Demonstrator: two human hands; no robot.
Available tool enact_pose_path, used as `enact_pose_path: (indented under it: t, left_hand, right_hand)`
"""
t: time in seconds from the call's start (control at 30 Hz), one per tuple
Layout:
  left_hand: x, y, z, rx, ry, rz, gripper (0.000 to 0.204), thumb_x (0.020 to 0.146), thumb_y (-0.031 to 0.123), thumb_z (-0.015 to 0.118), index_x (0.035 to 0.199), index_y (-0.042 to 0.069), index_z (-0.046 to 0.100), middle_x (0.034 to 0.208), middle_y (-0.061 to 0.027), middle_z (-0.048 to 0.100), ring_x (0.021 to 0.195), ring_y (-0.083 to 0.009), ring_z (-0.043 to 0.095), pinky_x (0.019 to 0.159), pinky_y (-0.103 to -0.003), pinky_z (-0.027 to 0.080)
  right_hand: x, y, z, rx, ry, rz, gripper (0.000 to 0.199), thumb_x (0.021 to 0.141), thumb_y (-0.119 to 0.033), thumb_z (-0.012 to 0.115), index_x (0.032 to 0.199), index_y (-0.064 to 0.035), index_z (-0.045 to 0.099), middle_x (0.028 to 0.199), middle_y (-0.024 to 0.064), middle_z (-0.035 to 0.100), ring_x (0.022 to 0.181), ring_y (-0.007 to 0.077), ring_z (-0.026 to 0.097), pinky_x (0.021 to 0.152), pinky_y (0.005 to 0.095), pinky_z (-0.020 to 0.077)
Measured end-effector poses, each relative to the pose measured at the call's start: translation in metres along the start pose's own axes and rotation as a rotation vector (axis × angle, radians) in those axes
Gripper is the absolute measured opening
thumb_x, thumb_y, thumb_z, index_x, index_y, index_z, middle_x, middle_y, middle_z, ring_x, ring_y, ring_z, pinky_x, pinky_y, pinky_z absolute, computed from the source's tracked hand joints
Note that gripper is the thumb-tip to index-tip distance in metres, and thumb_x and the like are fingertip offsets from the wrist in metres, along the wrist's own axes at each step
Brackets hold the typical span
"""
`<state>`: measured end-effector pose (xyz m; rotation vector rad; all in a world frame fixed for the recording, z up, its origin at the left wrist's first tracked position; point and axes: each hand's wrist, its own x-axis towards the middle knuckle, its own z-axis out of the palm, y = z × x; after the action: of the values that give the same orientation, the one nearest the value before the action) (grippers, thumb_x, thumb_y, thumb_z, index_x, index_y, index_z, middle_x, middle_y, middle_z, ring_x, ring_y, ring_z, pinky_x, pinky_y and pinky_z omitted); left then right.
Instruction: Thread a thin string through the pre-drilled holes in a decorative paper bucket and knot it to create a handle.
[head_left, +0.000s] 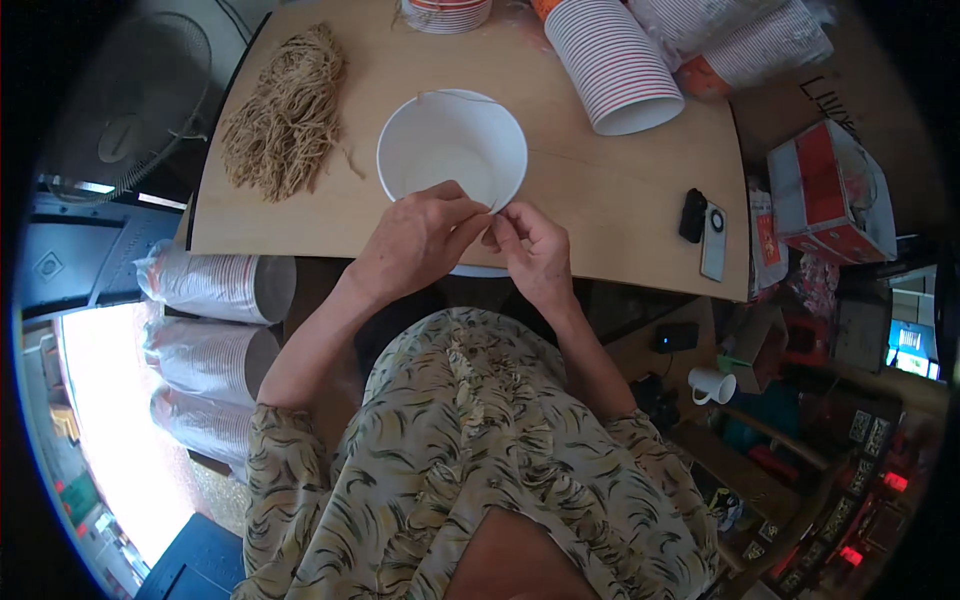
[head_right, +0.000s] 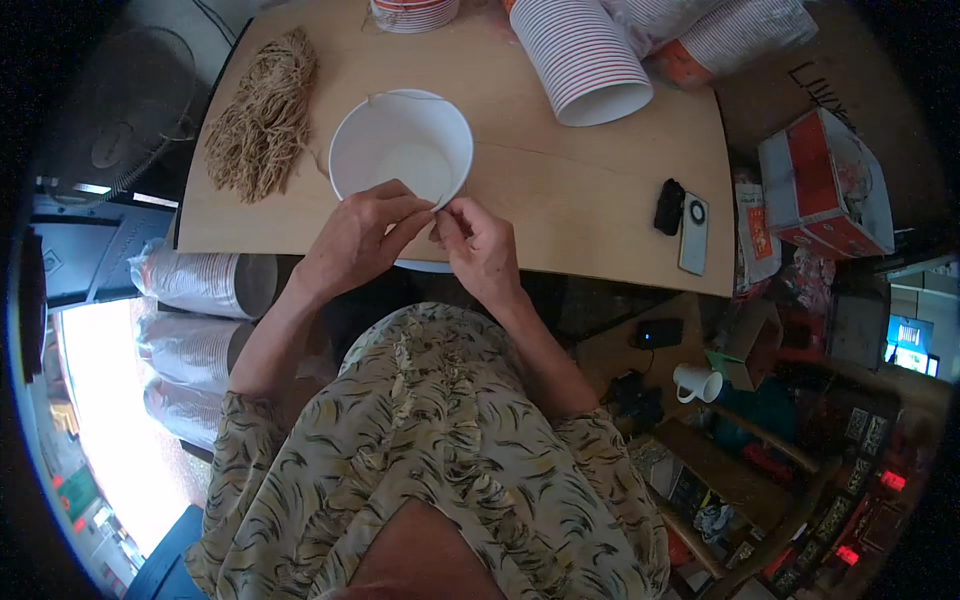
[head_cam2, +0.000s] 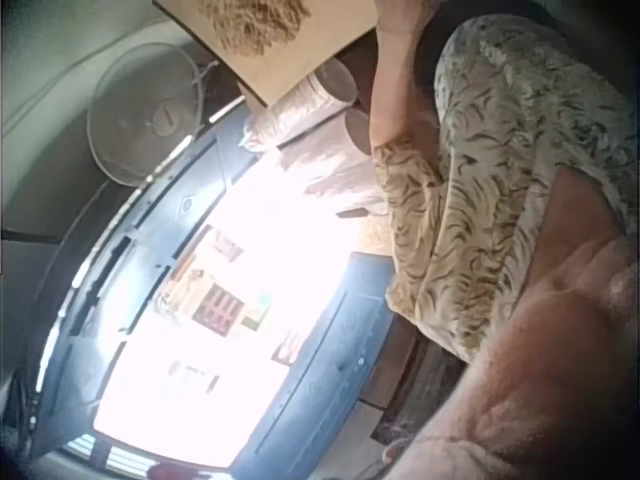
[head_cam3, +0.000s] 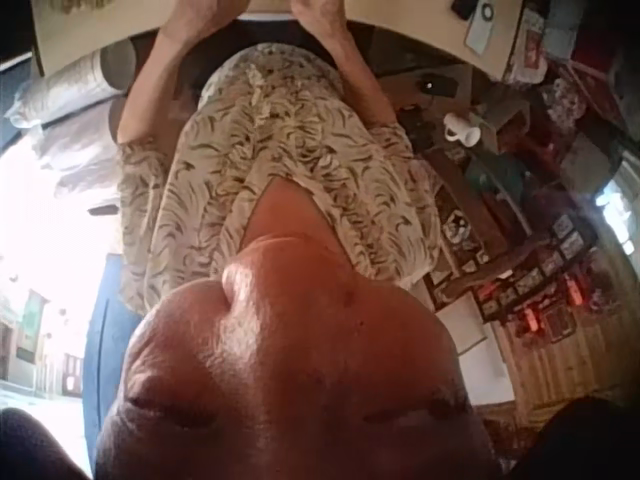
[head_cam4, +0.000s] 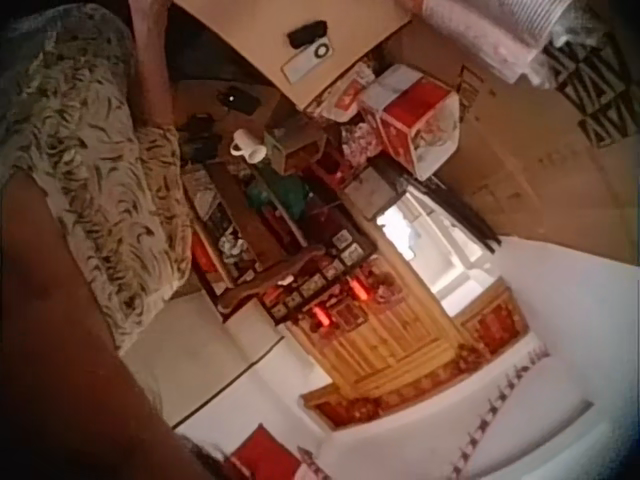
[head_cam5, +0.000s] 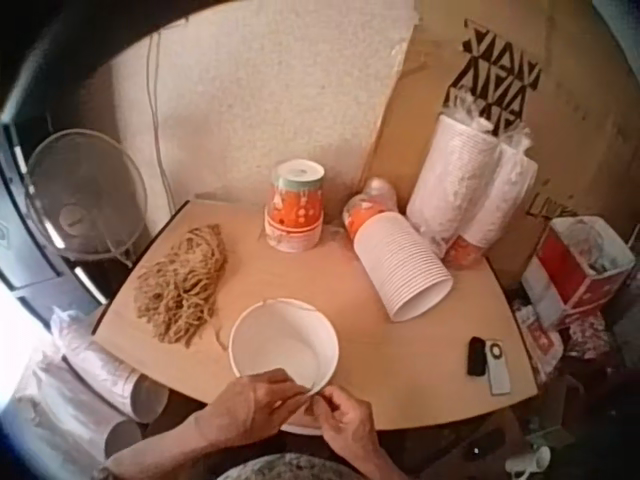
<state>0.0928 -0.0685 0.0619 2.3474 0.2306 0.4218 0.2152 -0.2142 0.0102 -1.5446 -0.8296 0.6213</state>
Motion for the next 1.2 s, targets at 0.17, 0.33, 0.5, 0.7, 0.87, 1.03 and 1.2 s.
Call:
enact_pose_path:
  t: [0.17, 0.33, 0.5, 0.7, 0.87, 1.03, 1.2]
  left_hand:
    - [0.003, 0.002, 0.001, -0.043, 0.022, 0.008, 0.015, 0.092, 0.009, 0.066, 0.103, 0.002, 0.073, 0.090, -0.0154, 0.068, 0.077, -0.0340, 0.067, 0.067, -0.040, 0.053]
    - [0.005, -0.001, 0.001, -0.044, 0.010, -0.002, 0.015, 0.093, 0.009, 0.066, 0.103, 0.003, 0.073, 0.090, -0.0152, 0.068, 0.076, -0.0330, 0.067, 0.067, -0.040, 0.053]
    - [0.004, -0.011, 0.002, -0.068, 0.001, 0.034, 0.018, 0.095, 0.011, 0.065, 0.107, 0.001, 0.073, 0.093, -0.0150, 0.070, 0.074, -0.0302, 0.068, 0.066, -0.038, 0.054]
    - [0.006, -0.009, -0.014, -0.407, -0.031, -0.262, 0.023, 0.098, 0.008, 0.060, 0.117, -0.003, 0.067, 0.094, -0.0126, 0.071, 0.071, -0.0183, 0.070, 0.057, -0.030, 0.057]
    - [0.016, -0.020, -0.018, -0.169, 0.034, -0.162, 0.024, 0.094, 0.005, 0.063, 0.118, 0.001, 0.069, 0.098, -0.0146, 0.072, 0.074, -0.0208, 0.072, 0.061, -0.031, 0.058]
    - [0.038, -0.037, -0.017, -0.032, -0.144, 0.020, 0.019, 0.086, 0.007, 0.070, 0.103, 0.002, 0.074, 0.088, -0.0173, 0.074, 0.075, -0.0291, 0.072, 0.069, -0.038, 0.055]
    - [0.040, -0.042, -0.014, -0.036, -0.133, 0.000, 0.014, 0.086, 0.009, 0.069, 0.097, 0.001, 0.073, 0.082, -0.0162, 0.072, 0.073, -0.0292, 0.071, 0.068, -0.038, 0.055]
  right_hand:
    - [0.004, 0.001, -0.001, 0.141, -0.001, 0.072, 0.019, 0.102, -0.011, 0.057, 0.102, 0.0057, 0.065, 0.082, 0.0074, 0.069, 0.073, 0.0115, 0.065, 0.070, 0.0265, 0.0547]
    - [0.011, -0.008, -0.005, 0.236, -0.024, 0.174, 0.032, 0.103, -0.027, 0.057, 0.094, 0.0034, 0.066, 0.077, 0.0072, 0.067, 0.068, 0.0116, 0.064, 0.062, 0.0263, 0.0545]
    - [0.018, -0.010, -0.009, 0.160, -0.047, 0.193, 0.031, 0.102, -0.024, 0.059, 0.090, 0.0043, 0.067, 0.073, 0.0071, 0.067, 0.063, 0.0109, 0.063, 0.057, 0.0248, 0.0528]
    - [0.024, -0.016, -0.001, 0.141, -0.018, 0.236, 0.029, 0.101, -0.020, 0.060, 0.088, 0.0044, 0.067, 0.072, 0.0075, 0.067, 0.061, 0.0104, 0.062, 0.057, 0.0247, 0.0523]
    - [0.028, -0.014, 0.006, 0.161, -0.036, 0.229, 0.029, 0.102, -0.020, 0.060, 0.088, 0.0049, 0.067, 0.072, 0.0074, 0.067, 0.061, 0.0097, 0.061, 0.057, 0.0246, 0.0519]
    - [0.031, -0.015, 0.006, 0.141, -0.040, 0.257, 0.029, 0.102, -0.023, 0.060, 0.091, 0.0025, 0.068, 0.074, 0.0056, 0.067, 0.061, 0.0100, 0.061, 0.059, 0.0238, 0.0507]
    - [0.032, -0.016, 0.007, 0.150, -0.041, 0.256, 0.029, 0.101, -0.022, 0.059, 0.092, 0.0030, 0.068, 0.074, 0.0059, 0.067, 0.061, 0.0108, 0.061, 0.060, 0.0247, 0.0511]
